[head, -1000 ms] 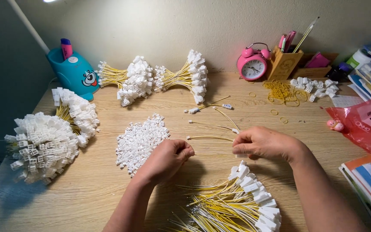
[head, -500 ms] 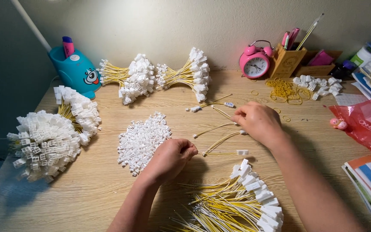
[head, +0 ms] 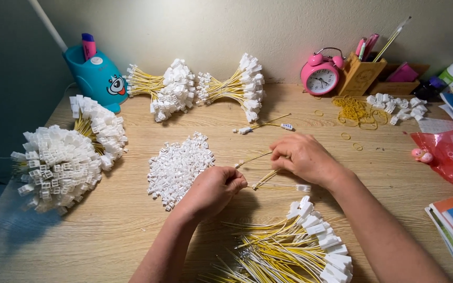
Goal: The person assembles small white plastic connectors onto the ends of yellow wires by hand. They repeatedly pick up a wire and a connector, fit the connector onto the wire end, and place the finished assembly on the table. The task is performed at a wooden desk under a desk lamp.
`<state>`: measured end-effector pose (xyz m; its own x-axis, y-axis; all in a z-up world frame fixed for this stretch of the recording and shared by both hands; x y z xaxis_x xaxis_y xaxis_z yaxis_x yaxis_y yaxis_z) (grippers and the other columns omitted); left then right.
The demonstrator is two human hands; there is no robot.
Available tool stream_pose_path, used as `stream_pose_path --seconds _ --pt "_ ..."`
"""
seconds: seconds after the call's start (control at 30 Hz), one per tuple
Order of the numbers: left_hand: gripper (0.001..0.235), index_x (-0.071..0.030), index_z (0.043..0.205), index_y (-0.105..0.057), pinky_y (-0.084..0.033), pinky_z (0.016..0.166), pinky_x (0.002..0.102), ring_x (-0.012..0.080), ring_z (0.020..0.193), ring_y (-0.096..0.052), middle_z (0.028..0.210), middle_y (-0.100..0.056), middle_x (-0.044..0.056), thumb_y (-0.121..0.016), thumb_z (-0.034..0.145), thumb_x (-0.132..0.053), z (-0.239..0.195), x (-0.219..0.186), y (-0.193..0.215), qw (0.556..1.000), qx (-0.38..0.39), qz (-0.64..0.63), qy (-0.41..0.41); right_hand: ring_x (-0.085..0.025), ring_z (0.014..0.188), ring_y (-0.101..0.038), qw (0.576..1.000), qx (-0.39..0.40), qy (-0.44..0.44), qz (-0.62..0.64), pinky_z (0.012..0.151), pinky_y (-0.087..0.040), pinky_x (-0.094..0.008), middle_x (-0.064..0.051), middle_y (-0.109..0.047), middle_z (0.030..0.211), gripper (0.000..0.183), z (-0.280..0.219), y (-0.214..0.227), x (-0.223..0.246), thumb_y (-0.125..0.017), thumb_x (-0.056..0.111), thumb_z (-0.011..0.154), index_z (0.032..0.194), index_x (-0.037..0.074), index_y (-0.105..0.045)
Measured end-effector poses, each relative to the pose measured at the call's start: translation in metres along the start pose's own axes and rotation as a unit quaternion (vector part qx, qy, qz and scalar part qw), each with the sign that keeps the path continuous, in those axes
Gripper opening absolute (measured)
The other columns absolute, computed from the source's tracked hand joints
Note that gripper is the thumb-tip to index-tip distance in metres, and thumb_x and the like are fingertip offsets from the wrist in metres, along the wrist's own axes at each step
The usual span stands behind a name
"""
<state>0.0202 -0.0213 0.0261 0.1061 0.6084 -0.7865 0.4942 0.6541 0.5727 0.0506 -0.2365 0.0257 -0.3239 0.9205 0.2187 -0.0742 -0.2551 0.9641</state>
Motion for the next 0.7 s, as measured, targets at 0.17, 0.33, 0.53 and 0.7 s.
stream_pose_path --seconds 0.17,0.33,0.53,0.7 --pt "0.021 -0.007 0.09 -0.072 -0.053 0.081 0.043 0.033 0.084 -0.068 0.077 -0.069 0.012 -0.06 0.092 -0.024 -0.003 -0.004 0.003 1.0 0.002 0.005 -0.009 -0.022 0.103 -0.065 0.996 0.032 0.031 0.082 0.095 -0.045 -0.04 0.005 -0.074 0.101 0.029 -0.002 -0.013 -0.01 -0.079 0.042 0.071 0.091 0.023 -0.071" --pt "0.021 -0.011 0.087 -0.073 -0.054 0.08 0.038 0.0273 0.081 -0.068 0.074 -0.069 0.007 -0.06 0.092 -0.026 0.001 -0.001 0.0 1.0 0.002 0.008 -0.004 -0.02 0.09 -0.065 0.995 -0.053 0.029 0.077 0.089 -0.047 -0.035 0.005 -0.069 0.083 0.012 0.006 -0.016 -0.024 -0.069 0.038 0.084 0.082 0.026 -0.07" --pt "0.022 -0.01 0.089 -0.072 -0.053 0.082 0.043 0.0339 0.087 -0.068 0.078 -0.07 0.011 -0.06 0.091 -0.027 0.003 -0.001 -0.001 1.0 0.004 0.013 -0.001 -0.022 0.089 -0.065 0.994 -0.07 0.022 0.083 0.084 -0.049 -0.036 0.002 -0.069 0.085 0.007 0.012 -0.016 -0.035 -0.071 0.03 0.084 0.085 0.024 -0.073" --pt "0.021 -0.011 0.089 -0.073 -0.053 0.082 0.042 0.0307 0.084 -0.068 0.076 -0.07 0.009 -0.06 0.091 -0.027 0.004 0.001 -0.002 1.0 -0.001 -0.001 0.01 -0.021 0.091 -0.067 0.977 -0.012 0.016 0.213 0.086 -0.051 -0.036 0.0 -0.072 0.092 0.012 -0.007 0.019 0.028 -0.064 0.029 0.091 0.092 0.022 -0.074"
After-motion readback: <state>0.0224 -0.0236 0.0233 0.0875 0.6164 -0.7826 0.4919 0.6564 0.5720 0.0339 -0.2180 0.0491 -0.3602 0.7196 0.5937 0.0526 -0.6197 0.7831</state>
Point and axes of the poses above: each hand's wrist, its own z-axis towards the middle knuckle, its own y-axis out of the back of the hand, x = y × z, the point moved 5 cm from there along z, towards the middle knuckle
